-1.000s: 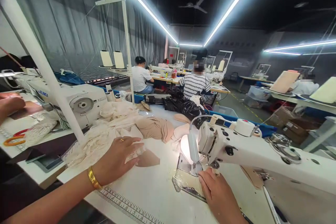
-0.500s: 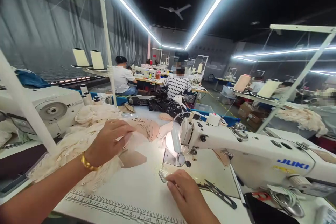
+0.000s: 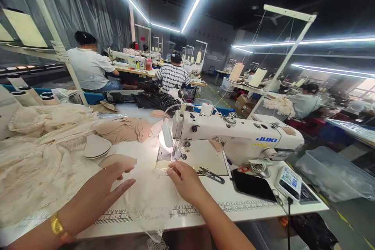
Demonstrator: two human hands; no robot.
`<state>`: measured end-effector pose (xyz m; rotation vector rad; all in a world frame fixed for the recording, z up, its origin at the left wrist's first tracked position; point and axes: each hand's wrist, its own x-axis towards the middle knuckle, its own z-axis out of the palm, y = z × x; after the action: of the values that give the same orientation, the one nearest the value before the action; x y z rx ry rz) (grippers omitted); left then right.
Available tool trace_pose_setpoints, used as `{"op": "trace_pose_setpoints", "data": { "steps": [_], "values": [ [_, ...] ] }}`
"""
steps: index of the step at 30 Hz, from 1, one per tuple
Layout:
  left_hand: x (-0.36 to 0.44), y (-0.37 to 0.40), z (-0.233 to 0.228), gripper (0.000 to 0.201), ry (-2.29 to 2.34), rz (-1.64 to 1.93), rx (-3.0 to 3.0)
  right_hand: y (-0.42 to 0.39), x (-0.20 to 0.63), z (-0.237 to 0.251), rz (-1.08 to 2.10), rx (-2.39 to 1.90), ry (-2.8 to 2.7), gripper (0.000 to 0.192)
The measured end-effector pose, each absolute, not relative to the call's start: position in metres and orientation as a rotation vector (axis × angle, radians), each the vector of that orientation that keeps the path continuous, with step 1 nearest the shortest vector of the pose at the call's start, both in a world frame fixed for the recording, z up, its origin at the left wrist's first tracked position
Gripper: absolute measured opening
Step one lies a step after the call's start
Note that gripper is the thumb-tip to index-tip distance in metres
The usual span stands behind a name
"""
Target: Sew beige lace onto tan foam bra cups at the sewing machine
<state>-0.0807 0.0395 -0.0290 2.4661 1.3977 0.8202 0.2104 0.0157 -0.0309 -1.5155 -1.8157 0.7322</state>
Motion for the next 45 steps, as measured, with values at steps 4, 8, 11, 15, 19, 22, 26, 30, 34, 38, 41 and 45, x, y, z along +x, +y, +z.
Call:
{"op": "trace_pose_setpoints", "data": {
  "steps": [4,8,11,15,19,22,26,30,34,38,41,45],
  "values": [
    [-0.063,0.054,-0.048,0.043,1.383,0.743,2.616,0.026,0.182,-0.031,0.547,-1.505,-1.932,0.02],
    [-0.058,0.047,-0.058,0.036,1.324,0.729,2.615,0.034,0.172,-0.033,0.571,-1.41,-1.989,0.017],
    [-0.058,0.041,-0.05,0.023,1.27,0.724,2.51,0.034,0.176,-0.033,0.609,-1.276,-1.976,0.014],
    [-0.055,0.041,-0.031,0.016,1.189,0.887,2.198,0.032,0.183,-0.037,0.695,-1.168,-1.865,0.023],
    [-0.05,0.045,-0.022,0.027,1.044,1.034,1.666,0.032,0.182,-0.042,0.827,-1.158,-1.676,0.022],
    [-0.045,0.047,-0.023,0.035,1.022,1.073,1.441,0.033,0.18,-0.043,0.877,-1.113,-1.611,0.021],
    [-0.04,0.047,-0.026,0.042,1.117,1.074,1.38,0.035,0.18,-0.045,0.911,-1.034,-1.537,0.024],
    [-0.036,0.046,-0.028,0.042,1.253,0.998,1.447,0.033,0.179,-0.045,1.049,-0.978,-1.368,0.026],
    [-0.036,0.047,-0.025,0.039,1.322,0.943,1.656,0.031,0.176,-0.042,1.391,-0.896,-1.153,0.037],
    [-0.058,0.061,-0.012,0.048,1.42,0.786,2.055,0.032,0.174,-0.045,1.439,-1.062,-1.118,0.04],
    [-0.094,0.081,0.0,0.047,1.662,0.727,2.348,0.032,0.175,-0.051,1.416,-1.102,-1.162,0.04],
    [-0.14,0.105,0.006,0.036,1.864,0.578,2.331,0.033,0.175,-0.058,1.405,-1.094,-1.189,0.038]
  ]
}}
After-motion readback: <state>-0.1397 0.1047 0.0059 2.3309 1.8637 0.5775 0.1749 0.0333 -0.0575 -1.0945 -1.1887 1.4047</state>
